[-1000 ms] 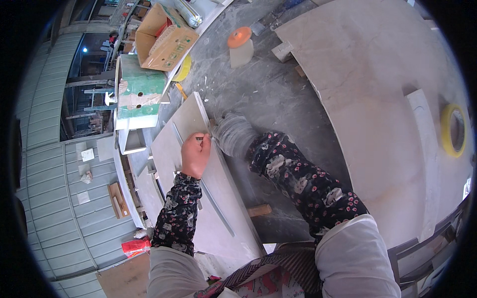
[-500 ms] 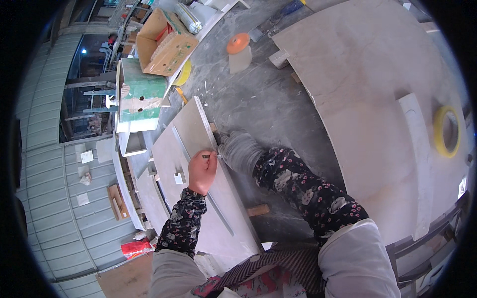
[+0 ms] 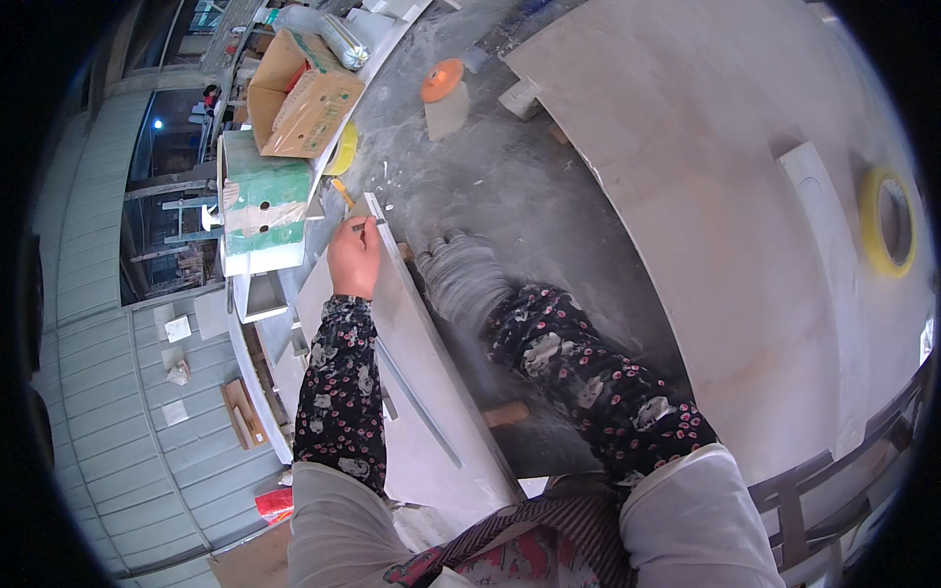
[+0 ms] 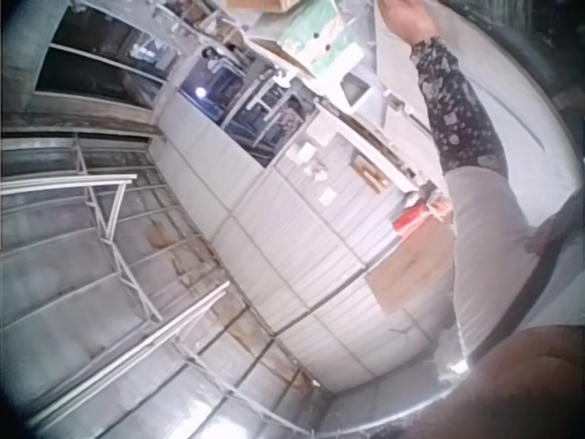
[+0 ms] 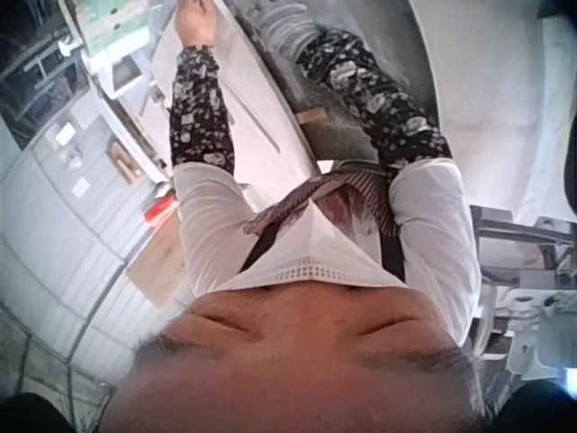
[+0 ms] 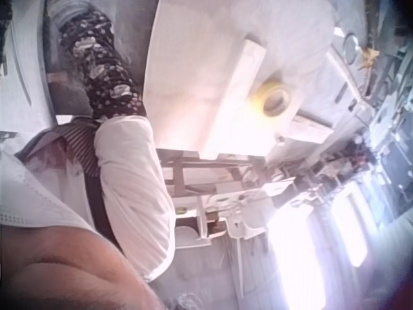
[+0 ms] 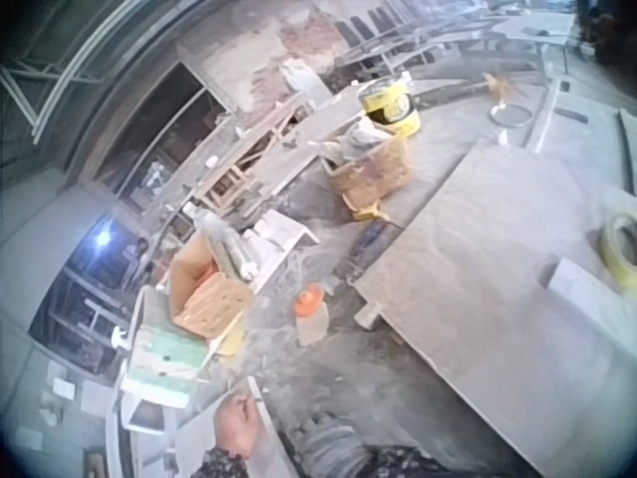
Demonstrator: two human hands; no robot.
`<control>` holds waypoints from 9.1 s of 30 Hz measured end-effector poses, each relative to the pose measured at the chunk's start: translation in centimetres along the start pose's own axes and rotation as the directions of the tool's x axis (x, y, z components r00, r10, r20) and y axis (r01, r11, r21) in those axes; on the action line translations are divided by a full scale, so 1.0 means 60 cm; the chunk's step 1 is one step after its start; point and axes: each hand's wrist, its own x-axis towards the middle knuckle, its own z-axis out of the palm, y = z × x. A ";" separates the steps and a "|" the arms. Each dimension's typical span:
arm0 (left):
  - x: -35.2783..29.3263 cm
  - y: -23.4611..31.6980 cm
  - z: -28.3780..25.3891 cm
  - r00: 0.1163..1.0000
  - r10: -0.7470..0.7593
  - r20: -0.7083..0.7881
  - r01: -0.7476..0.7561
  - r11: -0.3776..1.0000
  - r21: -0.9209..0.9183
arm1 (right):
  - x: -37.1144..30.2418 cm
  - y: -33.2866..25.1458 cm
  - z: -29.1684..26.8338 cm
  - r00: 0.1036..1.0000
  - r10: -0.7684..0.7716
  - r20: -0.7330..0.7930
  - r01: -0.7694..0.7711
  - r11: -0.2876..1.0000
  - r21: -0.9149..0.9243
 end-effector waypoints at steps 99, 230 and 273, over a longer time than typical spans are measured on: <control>-0.175 0.114 -0.054 0.940 0.104 0.324 -0.068 0.990 -0.121 | -0.001 0.036 -0.034 0.997 -0.002 0.078 0.000 1.000 0.022; -0.481 0.152 -0.170 0.834 0.477 0.279 -0.340 0.841 -0.421 | -0.351 -0.125 -0.069 0.781 0.145 0.608 -0.461 0.791 0.403; -0.572 0.038 -0.108 0.899 0.391 0.194 -0.256 0.833 -0.491 | -0.372 -0.252 -0.033 0.781 0.600 0.172 -0.555 0.794 -0.248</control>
